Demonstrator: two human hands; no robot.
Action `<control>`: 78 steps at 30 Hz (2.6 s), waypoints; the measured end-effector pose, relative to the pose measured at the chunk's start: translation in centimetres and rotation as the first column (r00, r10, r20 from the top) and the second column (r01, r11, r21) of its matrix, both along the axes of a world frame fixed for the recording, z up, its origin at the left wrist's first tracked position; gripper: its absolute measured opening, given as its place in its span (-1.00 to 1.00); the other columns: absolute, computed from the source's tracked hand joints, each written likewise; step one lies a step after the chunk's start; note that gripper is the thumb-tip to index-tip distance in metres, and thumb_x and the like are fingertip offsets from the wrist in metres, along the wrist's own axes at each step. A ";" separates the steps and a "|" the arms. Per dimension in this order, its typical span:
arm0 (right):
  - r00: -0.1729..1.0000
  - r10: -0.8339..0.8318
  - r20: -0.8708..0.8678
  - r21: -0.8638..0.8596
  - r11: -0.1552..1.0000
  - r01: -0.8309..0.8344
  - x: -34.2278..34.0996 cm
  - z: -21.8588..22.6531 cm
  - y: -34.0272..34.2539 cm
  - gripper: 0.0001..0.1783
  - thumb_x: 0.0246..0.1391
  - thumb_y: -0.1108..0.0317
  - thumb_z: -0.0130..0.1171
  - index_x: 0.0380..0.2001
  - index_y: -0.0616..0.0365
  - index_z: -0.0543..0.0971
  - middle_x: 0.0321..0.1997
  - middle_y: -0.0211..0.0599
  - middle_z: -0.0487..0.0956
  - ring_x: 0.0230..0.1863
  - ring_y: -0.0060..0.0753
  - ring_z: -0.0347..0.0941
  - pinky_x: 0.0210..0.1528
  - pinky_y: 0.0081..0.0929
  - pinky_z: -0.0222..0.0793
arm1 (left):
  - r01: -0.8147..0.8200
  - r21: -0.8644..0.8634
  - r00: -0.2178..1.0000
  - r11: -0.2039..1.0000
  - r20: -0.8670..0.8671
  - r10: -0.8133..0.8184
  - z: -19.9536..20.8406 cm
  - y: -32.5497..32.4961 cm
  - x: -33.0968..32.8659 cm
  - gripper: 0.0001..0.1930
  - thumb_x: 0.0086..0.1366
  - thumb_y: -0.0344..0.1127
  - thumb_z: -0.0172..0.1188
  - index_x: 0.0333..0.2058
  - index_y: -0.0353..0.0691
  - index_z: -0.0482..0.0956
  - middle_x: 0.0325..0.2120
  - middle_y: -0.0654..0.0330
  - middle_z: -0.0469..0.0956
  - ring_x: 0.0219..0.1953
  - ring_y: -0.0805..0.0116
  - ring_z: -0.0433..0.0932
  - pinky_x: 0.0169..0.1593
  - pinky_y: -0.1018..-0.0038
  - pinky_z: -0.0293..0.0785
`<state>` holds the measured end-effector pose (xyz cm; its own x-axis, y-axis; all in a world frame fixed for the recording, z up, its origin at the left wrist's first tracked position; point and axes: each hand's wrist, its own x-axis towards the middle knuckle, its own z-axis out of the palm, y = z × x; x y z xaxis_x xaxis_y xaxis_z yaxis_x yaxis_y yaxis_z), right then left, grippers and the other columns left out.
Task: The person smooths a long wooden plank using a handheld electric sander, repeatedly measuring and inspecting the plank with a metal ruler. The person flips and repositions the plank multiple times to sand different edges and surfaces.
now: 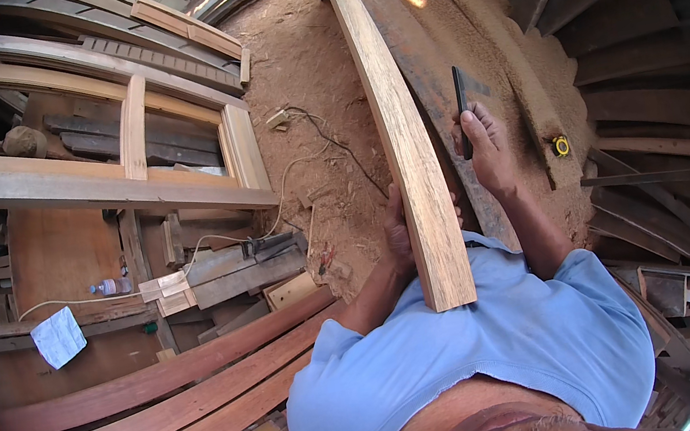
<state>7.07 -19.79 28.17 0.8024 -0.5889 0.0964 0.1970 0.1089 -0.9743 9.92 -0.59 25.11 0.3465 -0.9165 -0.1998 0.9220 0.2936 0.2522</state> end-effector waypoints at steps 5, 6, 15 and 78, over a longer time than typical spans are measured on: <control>0.998 0.056 0.000 -0.134 0.989 -0.055 0.7 2.6 0.4 -0.67 0.40 0.08 0.05 -0.33 0.11 0.47 -0.51 -0.62 0.37 -0.50 -0.76 0.20 -0.43 -0.66 0.16 | -0.488 0.282 0.756 0.826 0.610 0.239 -4.1 -0.5 4.8 -0.41 0.49 0.06 -0.10 0.23 -0.34 0.34 -0.05 0.01 0.55 -0.04 0.33 0.51 0.03 0.40 0.46; 0.997 0.071 -0.033 -0.194 0.978 -0.076 0.8 3.5 0.6 -0.65 0.39 0.07 0.07 -0.36 0.12 0.46 -0.51 -0.60 0.37 -0.48 -0.76 0.21 -0.43 -0.66 0.17 | -0.667 0.261 0.585 0.698 0.764 0.273 -4.5 -0.8 5.6 -0.43 0.52 0.04 -0.15 0.20 -0.35 0.37 -0.04 0.02 0.55 -0.04 0.36 0.50 0.06 0.43 0.43; 0.984 0.098 -0.149 -0.663 0.728 -0.173 2.7 10.4 5.5 -0.68 0.22 0.23 0.23 -0.39 0.30 0.47 -0.63 -0.06 0.56 -0.58 -0.14 0.60 -0.51 -0.24 0.44 | -0.549 -0.074 0.344 0.833 0.888 0.306 7.3 -1.5 10.0 -0.68 0.51 -0.17 0.04 -0.05 -0.36 0.53 -0.24 0.31 0.54 -0.24 0.62 0.44 -0.12 0.61 0.40; 0.910 0.403 -0.096 0.711 0.668 -0.221 -5.1 0.7 9.0 -0.27 0.32 -0.30 -0.07 0.17 0.17 0.40 -0.10 -0.17 0.61 -0.14 -0.35 0.62 -0.06 -0.36 0.61 | -0.659 0.369 0.634 0.656 0.741 0.221 -7.4 11.7 2.3 -0.72 0.43 -0.09 0.21 -0.16 -0.20 0.53 -0.50 0.37 0.47 -0.54 0.59 0.42 -0.43 0.54 0.45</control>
